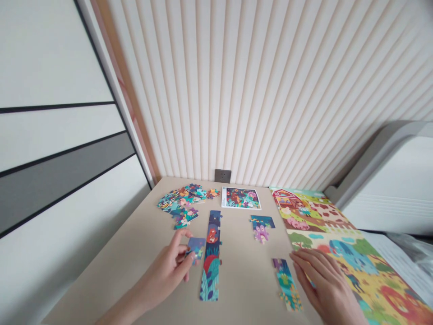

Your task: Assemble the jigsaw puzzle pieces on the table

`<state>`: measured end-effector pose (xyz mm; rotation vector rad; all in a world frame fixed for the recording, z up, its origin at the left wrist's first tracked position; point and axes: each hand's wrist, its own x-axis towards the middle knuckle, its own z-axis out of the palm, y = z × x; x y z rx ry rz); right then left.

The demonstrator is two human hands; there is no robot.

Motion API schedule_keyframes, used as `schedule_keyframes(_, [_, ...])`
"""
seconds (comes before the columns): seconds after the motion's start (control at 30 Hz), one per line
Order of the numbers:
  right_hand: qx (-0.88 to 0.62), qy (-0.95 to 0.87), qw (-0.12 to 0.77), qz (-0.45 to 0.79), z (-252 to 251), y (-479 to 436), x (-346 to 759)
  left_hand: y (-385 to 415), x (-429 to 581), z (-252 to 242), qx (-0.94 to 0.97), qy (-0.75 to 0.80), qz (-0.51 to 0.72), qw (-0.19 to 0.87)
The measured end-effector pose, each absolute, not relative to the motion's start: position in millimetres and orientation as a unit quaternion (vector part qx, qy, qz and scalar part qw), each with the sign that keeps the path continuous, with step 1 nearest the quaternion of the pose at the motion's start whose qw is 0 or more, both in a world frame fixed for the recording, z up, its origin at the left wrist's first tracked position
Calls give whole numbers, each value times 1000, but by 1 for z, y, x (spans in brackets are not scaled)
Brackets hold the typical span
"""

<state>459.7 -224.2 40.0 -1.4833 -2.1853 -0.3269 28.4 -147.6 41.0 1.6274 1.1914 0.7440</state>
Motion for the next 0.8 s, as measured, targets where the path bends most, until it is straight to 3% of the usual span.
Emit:
schedule_keyframes(0.2, [-470,-855,216,31,89,-158,370,-94,89,62,662,370,277,590])
schedule_keyframes(0.5, [-475,-816,306,123,45,-97,344,-68,113,22,609,328,327,643])
schedule_keyframes(0.7, [-440,-830,306,156,37,-108,349,-79,106,22,599,315,295,674])
schedule_keyframes(0.8, [-442,-830,306,145,41,-111,350,-83,102,21,641,322,276,640])
